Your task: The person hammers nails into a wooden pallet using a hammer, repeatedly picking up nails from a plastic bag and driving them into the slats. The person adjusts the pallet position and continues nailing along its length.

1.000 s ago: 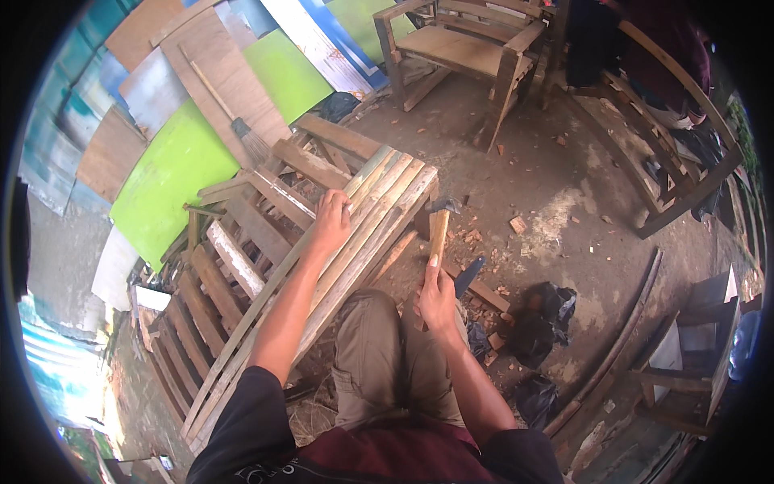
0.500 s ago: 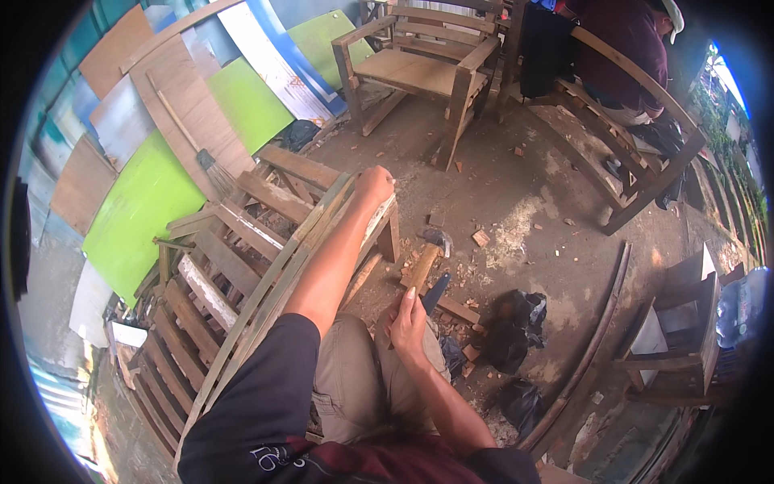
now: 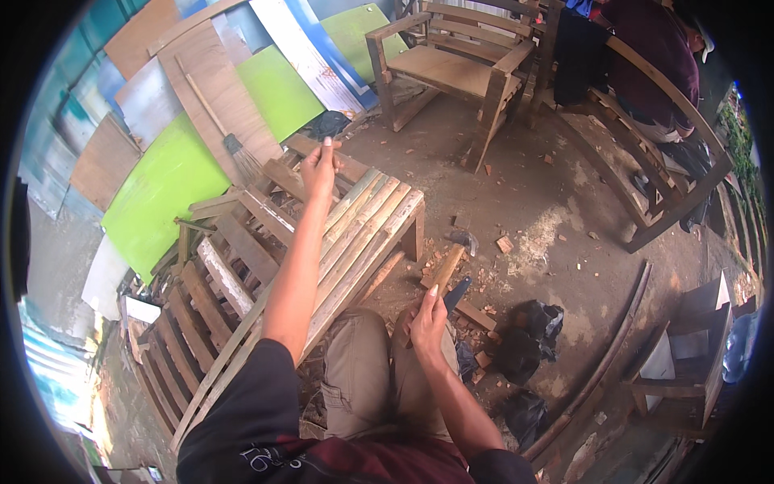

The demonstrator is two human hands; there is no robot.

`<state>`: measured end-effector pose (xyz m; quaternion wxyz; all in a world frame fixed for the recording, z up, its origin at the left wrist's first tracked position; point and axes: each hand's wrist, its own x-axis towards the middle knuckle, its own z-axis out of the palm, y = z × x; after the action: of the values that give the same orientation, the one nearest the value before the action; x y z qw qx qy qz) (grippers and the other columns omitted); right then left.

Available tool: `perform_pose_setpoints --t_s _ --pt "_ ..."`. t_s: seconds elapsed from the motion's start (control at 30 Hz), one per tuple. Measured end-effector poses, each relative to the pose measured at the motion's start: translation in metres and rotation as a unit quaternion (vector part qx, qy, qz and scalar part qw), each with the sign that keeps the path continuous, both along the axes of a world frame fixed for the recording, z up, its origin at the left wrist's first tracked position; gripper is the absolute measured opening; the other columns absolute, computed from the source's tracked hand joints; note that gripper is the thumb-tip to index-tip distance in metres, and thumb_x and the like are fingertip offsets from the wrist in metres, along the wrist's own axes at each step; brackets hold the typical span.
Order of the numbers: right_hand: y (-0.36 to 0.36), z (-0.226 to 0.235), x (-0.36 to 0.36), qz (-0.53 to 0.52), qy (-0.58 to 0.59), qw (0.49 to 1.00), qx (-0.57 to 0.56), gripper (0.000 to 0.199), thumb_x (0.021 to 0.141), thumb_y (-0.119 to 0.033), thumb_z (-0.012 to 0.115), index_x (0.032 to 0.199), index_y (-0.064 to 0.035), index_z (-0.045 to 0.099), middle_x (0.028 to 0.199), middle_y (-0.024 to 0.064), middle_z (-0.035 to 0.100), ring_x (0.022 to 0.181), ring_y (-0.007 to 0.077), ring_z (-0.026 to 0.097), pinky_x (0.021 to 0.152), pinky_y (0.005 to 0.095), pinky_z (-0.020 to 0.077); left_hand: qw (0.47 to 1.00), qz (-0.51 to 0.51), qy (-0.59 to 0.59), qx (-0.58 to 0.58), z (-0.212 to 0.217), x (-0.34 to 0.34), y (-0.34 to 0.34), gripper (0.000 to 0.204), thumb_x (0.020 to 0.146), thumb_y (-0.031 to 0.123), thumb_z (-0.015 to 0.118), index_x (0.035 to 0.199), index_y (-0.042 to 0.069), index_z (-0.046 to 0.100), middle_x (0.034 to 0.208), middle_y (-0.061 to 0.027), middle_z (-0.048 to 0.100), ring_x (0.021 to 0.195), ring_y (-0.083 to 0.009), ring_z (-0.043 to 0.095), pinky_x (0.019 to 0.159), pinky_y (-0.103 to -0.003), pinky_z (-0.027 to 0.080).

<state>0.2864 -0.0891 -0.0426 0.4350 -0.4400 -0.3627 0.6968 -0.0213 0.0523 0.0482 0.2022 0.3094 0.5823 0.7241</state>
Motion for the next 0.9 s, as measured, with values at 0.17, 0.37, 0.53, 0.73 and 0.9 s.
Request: perform_pose_setpoints --t_s 0.17,0.37,0.53,0.73,0.9 --pt "0.059 0.031 -0.039 0.112 -0.098 0.984 0.101 0.053 0.110 -0.051 0.034 0.086 -0.0057 0.048 0.061 0.0004 0.046 0.043 0.0100 0.046 0.036 0.0292 0.0354 0.811 0.028 0.409 -0.417 -0.060 0.003 -0.089 0.070 0.107 0.058 0.024 0.157 0.009 0.036 0.164 -0.0163 0.029 0.151 -0.0306 0.026 0.119 -0.063 0.021" --pt "0.130 0.086 -0.107 0.137 -0.234 0.884 0.379 0.060 0.110 -0.046 0.035 0.092 0.0056 0.061 0.064 0.0159 0.061 0.063 0.0271 0.065 0.061 0.0445 0.0483 0.739 0.008 0.456 -0.496 -0.057 0.030 -0.093 0.076 0.104 0.061 0.029 0.162 0.013 0.027 0.170 -0.0096 0.020 0.158 -0.0300 0.013 0.124 -0.064 0.004" --pt "0.155 0.102 -0.118 0.300 -0.366 0.854 0.216 0.062 0.110 -0.044 0.039 0.091 0.0101 0.062 0.070 0.0290 0.065 0.069 0.0435 0.070 0.064 0.0528 0.0507 0.735 0.014 0.458 -0.500 -0.054 0.029 -0.094 0.077 0.104 0.062 0.030 0.162 0.013 0.027 0.170 -0.0087 0.021 0.158 -0.0289 0.014 0.124 -0.063 0.005" --pt "0.160 0.078 -0.120 0.239 -0.365 0.815 0.381 0.065 0.109 -0.041 0.040 0.081 0.0121 0.064 0.072 0.0368 0.063 0.074 0.0541 0.067 0.067 0.0532 0.0542 0.741 0.020 0.457 -0.491 -0.052 0.028 -0.094 0.077 0.103 0.062 0.031 0.162 0.013 0.028 0.170 -0.0087 0.022 0.158 -0.0284 0.015 0.125 -0.062 0.008" --pt "0.168 0.102 -0.122 0.289 -0.411 0.806 0.314 0.069 0.109 -0.045 0.039 0.078 0.0111 0.064 0.065 0.0271 0.065 0.067 0.0395 0.072 0.057 0.0469 0.0556 0.746 0.017 0.451 -0.490 -0.050 0.030 -0.095 0.076 0.103 0.061 0.032 0.161 0.012 0.029 0.170 -0.0095 0.022 0.157 -0.0286 0.016 0.125 -0.060 0.012"
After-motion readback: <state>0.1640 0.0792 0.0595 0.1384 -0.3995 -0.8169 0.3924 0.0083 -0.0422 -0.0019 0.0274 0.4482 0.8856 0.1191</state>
